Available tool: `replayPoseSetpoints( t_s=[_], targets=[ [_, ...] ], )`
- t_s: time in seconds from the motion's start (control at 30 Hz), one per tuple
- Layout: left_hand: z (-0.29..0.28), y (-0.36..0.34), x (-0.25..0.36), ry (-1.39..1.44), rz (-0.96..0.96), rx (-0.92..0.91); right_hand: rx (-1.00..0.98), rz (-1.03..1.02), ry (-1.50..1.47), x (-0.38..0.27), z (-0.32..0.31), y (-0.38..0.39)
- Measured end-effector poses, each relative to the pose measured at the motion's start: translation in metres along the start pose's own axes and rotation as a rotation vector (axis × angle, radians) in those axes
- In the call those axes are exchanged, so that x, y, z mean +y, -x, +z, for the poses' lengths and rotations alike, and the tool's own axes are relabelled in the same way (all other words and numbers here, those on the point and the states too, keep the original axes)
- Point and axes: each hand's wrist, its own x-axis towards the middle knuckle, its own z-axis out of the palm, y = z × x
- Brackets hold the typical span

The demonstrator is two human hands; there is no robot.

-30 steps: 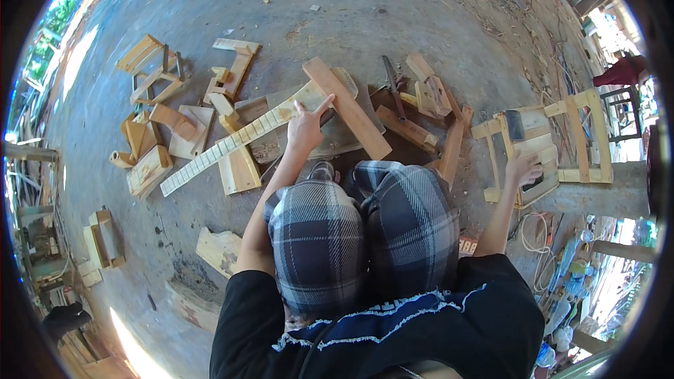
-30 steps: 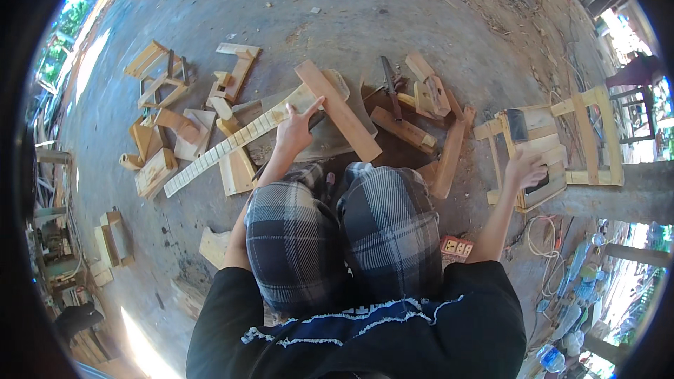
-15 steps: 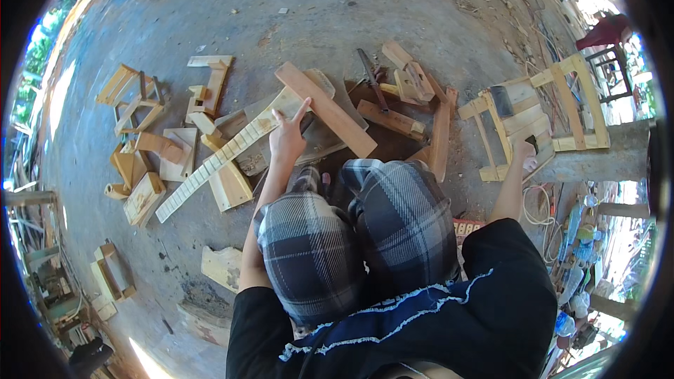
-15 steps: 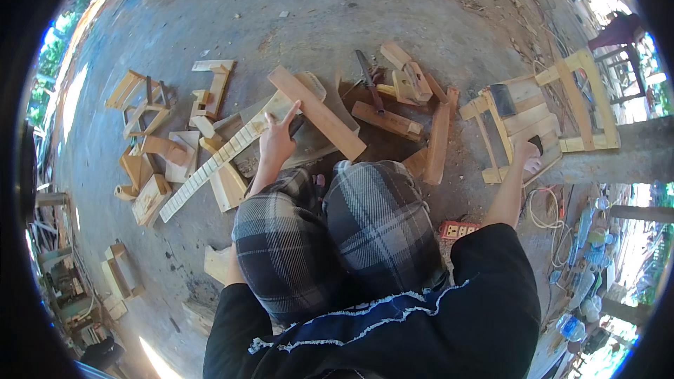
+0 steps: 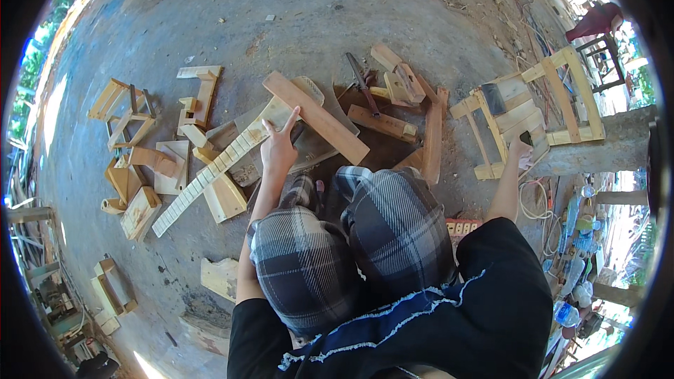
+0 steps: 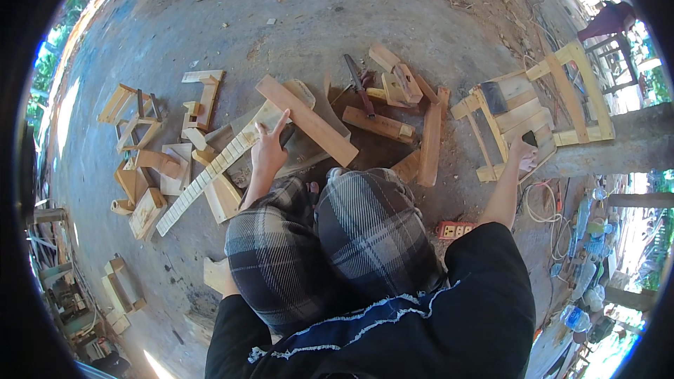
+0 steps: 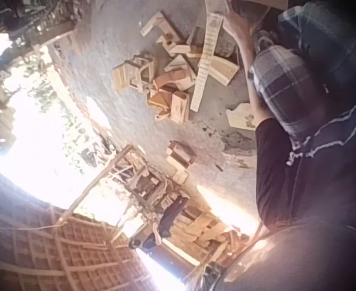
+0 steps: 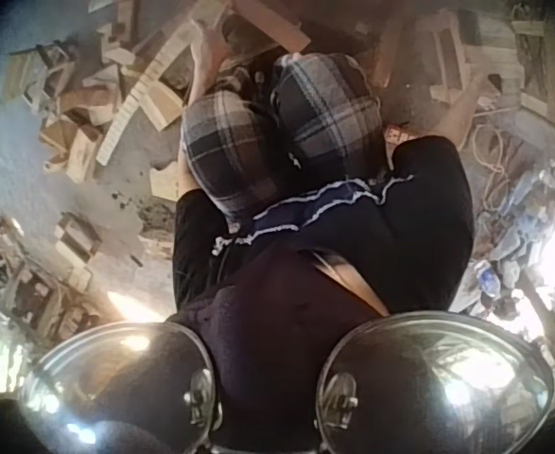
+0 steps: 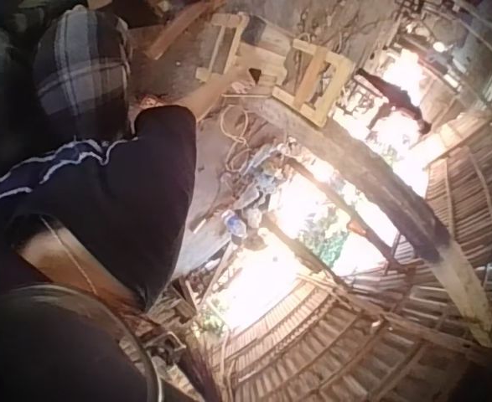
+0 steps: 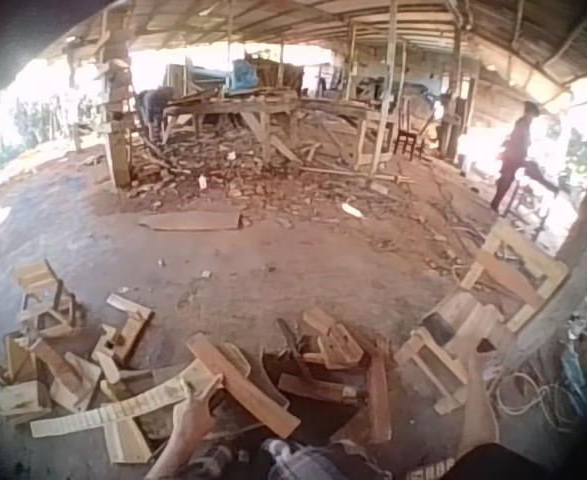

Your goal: Carve a hole into a piece of wood using a chisel and mallet.

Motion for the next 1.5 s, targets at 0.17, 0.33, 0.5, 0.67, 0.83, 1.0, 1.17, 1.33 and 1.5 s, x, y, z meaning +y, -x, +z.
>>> replayPoseSetpoints(
  t_s=[0.17, 0.33, 0.5, 0.67, 0.83, 1.0, 1.17, 1.33, 1.5],
  targets=[
    [0.005, 0.002, -0.01, -0.014, -0.015, 0.013, -0.04, -0.014, -0.036, -0.001, 0.01, -0.004],
    [0.01, -0.003, 0.006, 0.004, 0.073, 0.094, -0.062, -0.116, -0.087, 0.024, 0.021, -0.063],
    [0.0, 0.014, -0.023, -0.09, -0.023, 0.061, -0.069, -0.249, 0.077, -0.001, 0.011, 0.065],
    [0.01, 0.002, -0.005, -0.045, 0.034, 0.066, -0.1, -0.106, -0.055, 0.006, -0.022, 0.034],
    [0.006, 0.005, -0.011, -0.065, 0.021, 0.068, -0.071, -0.167, 0.029, 0.007, -0.026, 0.056],
    [0.004, 0.005, -0.007, -0.088, 0.024, 0.042, 0.028, -0.129, 0.012, 0.006, -0.034, 0.066],
    [0.001, 0.004, 0.003, -0.049, -0.022, -0.005, 0.086, -0.092, 0.117, 0.004, -0.034, 0.066],
    [0.005, 0.004, -0.007, -0.07, 0.012, 0.027, 0.312, -0.962, -0.22, -0.026, -0.053, 0.222],
    [0.007, 0.002, -0.005, -0.098, 0.027, 0.037, -0.467, -1.571, -0.717, -0.052, -0.132, 0.38]
  ],
)
